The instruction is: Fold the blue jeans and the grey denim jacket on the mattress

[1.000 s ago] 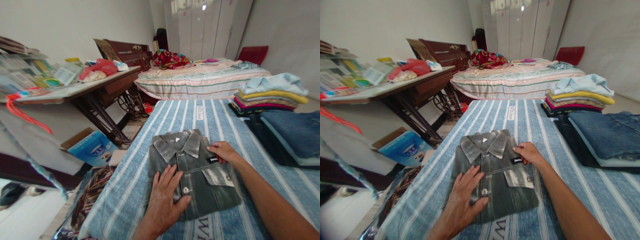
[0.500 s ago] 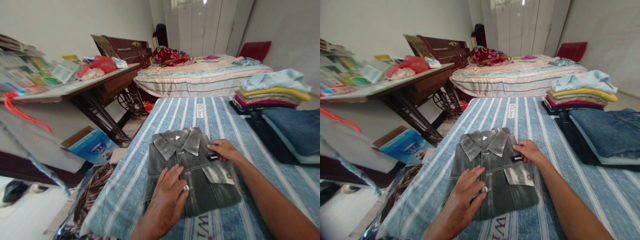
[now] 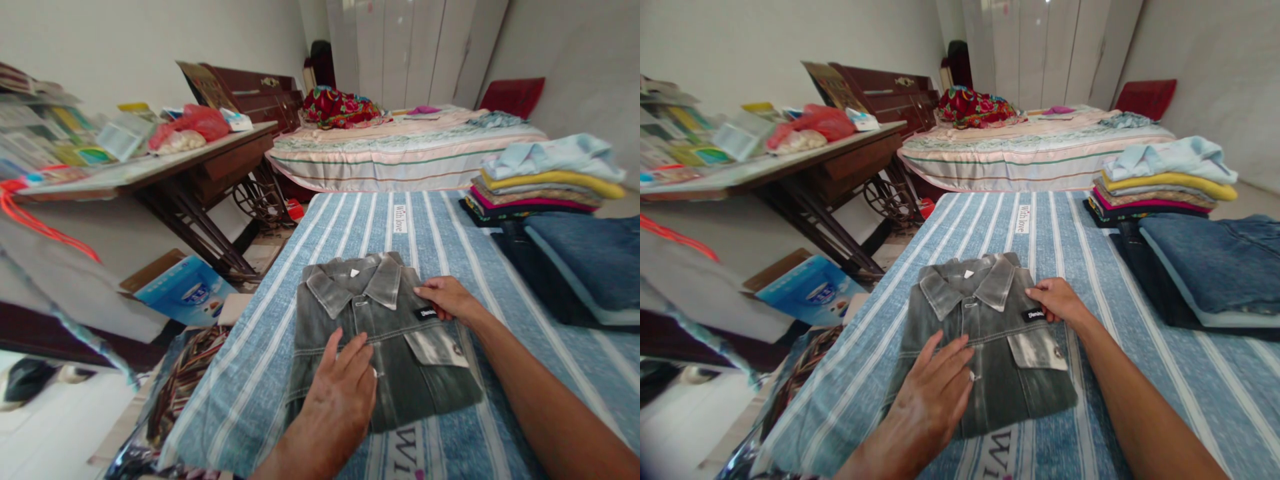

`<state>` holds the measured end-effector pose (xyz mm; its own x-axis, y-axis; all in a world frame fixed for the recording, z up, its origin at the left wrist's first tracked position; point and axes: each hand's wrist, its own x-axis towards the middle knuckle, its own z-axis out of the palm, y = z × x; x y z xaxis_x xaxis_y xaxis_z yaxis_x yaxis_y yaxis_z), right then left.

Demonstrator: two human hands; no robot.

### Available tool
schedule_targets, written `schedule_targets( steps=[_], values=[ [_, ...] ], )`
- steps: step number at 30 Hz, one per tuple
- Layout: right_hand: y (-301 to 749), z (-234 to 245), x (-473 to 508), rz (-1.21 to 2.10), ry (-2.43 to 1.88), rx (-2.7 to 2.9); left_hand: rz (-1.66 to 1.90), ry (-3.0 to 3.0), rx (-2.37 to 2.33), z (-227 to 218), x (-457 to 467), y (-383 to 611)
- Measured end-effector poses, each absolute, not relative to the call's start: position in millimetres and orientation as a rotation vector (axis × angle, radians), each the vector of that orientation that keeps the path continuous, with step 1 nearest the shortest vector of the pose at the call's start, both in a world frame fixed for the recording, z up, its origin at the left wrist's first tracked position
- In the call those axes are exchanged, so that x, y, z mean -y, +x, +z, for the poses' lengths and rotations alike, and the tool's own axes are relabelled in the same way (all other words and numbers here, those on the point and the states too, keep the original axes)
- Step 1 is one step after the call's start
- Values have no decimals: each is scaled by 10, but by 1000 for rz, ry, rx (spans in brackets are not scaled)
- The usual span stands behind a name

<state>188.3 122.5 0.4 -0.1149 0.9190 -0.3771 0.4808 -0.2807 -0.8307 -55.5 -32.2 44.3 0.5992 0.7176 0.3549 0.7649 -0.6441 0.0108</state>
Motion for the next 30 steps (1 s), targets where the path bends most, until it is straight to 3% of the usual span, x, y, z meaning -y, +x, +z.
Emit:
schedule_targets(
  steps=[13, 30],
  values=[
    [1890, -23, -1230, 1358, -1730, 1562, -151, -2713, 1098, 530, 306, -531],
    [1903, -48, -1235, 1365, -1720, 1552, -415, -2735, 1103, 359, 347, -604]
  ],
)
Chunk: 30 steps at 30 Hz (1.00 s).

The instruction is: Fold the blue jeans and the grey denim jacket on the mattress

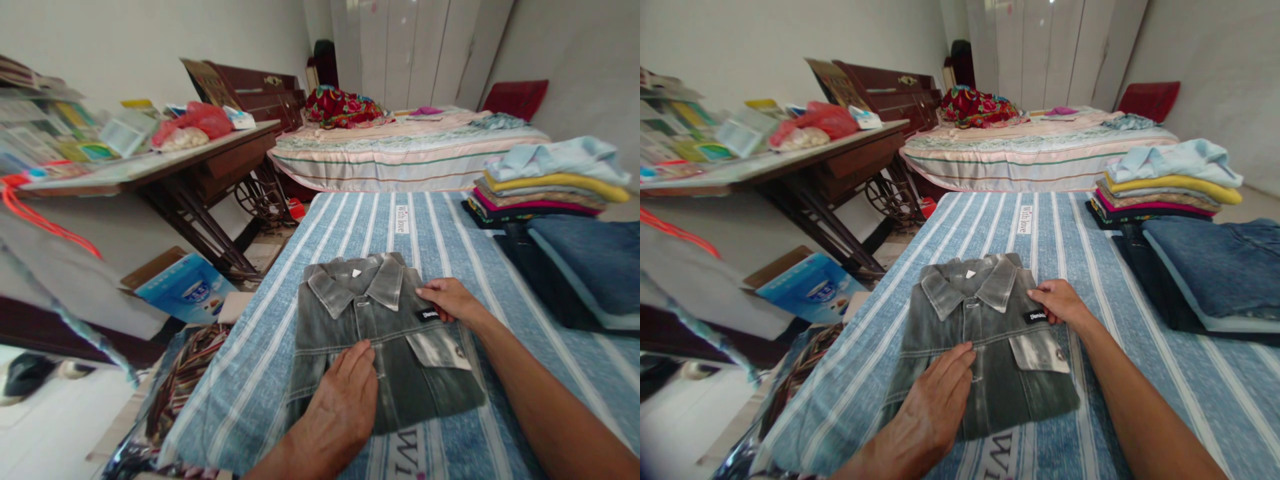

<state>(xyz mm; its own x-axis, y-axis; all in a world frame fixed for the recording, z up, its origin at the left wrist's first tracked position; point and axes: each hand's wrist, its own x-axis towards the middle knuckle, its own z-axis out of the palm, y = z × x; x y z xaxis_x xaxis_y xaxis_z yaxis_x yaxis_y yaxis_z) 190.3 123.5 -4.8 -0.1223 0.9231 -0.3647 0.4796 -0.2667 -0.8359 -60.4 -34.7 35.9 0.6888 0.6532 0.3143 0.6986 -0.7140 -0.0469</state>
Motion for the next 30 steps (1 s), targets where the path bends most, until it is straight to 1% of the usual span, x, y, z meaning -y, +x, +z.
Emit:
schedule_targets(
  steps=[4, 10, 13, 21, 26, 30],
  values=[
    [1904, -51, -1242, 1364, -1722, 1551, -530, -2706, 1072, 312, 340, -600],
    [1898, -43, -1234, 1360, -1722, 1551, -419, -2765, 1092, 421, 358, -618],
    [1897, -41, -1227, 1362, -1718, 1552, -422, -2791, 1102, 457, 359, -633],
    [1894, -45, -1232, 1354, -1713, 1565, -597, -2848, 1191, 333, 339, -696],
    [1905, -61, -1235, 1352, -1716, 1564, -667, -2893, 1195, 427, 311, -690],
    [1915, -69, -1234, 1352, -1712, 1565, -701, -2913, 1299, 499, 310, -684]
  ],
)
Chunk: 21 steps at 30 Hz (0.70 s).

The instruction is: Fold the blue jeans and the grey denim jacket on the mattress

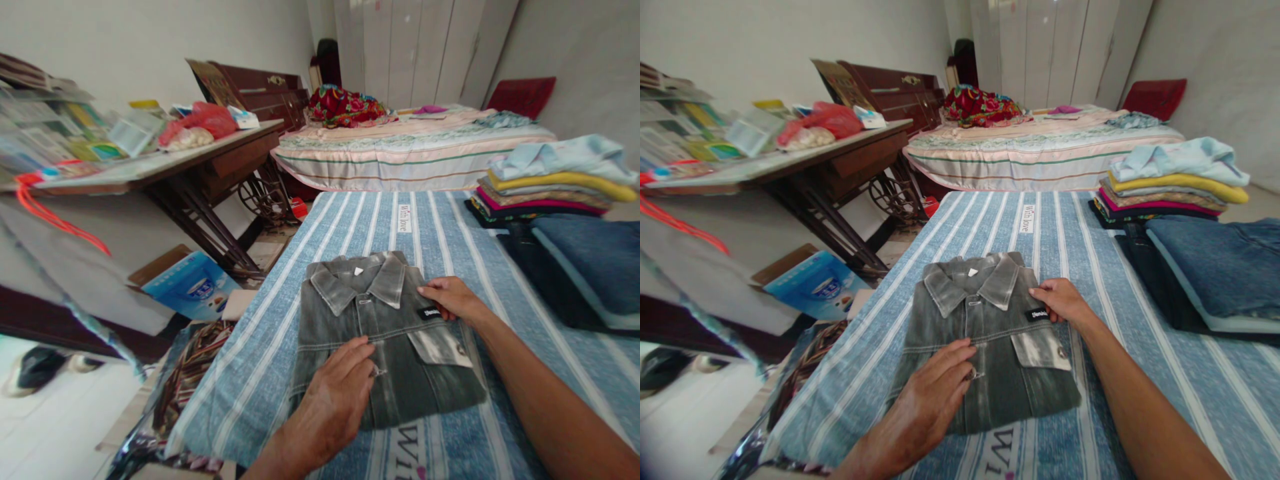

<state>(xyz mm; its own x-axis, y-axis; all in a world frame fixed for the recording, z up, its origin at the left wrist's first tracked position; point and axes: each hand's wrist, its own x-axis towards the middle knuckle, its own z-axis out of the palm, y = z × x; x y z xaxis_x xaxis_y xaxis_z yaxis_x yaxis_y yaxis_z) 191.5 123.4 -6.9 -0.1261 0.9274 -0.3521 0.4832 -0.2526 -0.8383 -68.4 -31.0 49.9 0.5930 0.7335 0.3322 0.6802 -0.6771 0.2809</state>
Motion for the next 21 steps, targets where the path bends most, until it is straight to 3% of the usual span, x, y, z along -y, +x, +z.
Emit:
schedule_targets(
  steps=[21],
  values=[
    [1894, -28, -1223, 1362, -1727, 1561, 543, 2649, -1375, 397, 388, -706]
  ],
)
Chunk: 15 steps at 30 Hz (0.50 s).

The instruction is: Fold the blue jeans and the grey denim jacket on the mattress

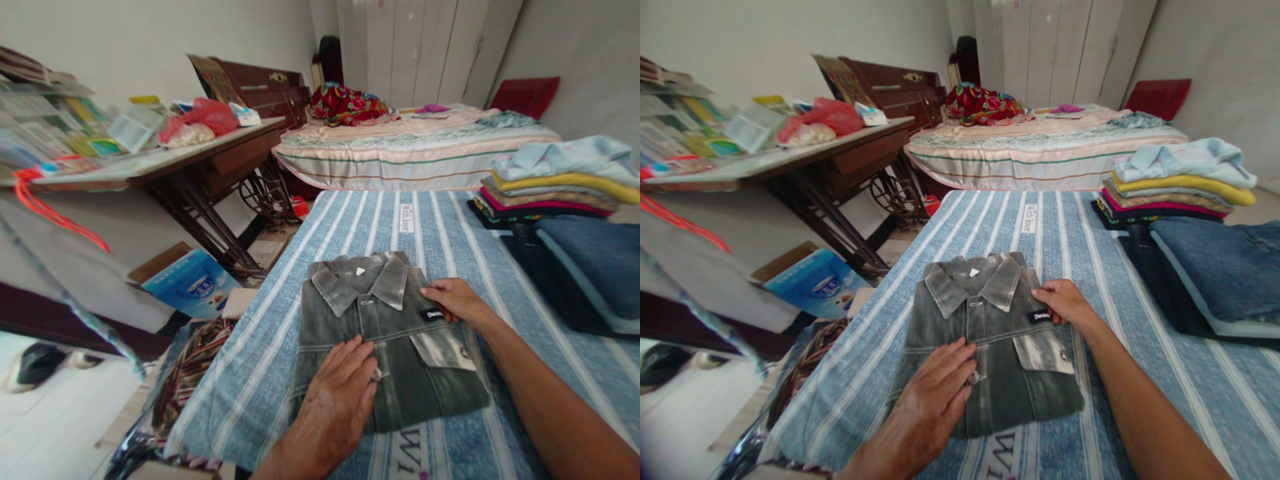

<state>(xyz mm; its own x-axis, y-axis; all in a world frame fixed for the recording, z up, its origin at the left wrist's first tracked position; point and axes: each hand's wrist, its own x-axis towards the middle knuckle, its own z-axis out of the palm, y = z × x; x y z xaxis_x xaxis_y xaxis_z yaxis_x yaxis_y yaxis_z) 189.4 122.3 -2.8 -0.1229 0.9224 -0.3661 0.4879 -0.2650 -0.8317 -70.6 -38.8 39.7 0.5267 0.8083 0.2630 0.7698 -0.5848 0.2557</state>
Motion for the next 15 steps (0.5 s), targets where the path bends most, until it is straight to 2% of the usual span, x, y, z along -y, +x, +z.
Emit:
schedule_targets(
  steps=[15],
  values=[
    [1879, -29, -1216, 1357, -1739, 1546, 499, 2584, -1436, 415, 396, -706]
  ],
)
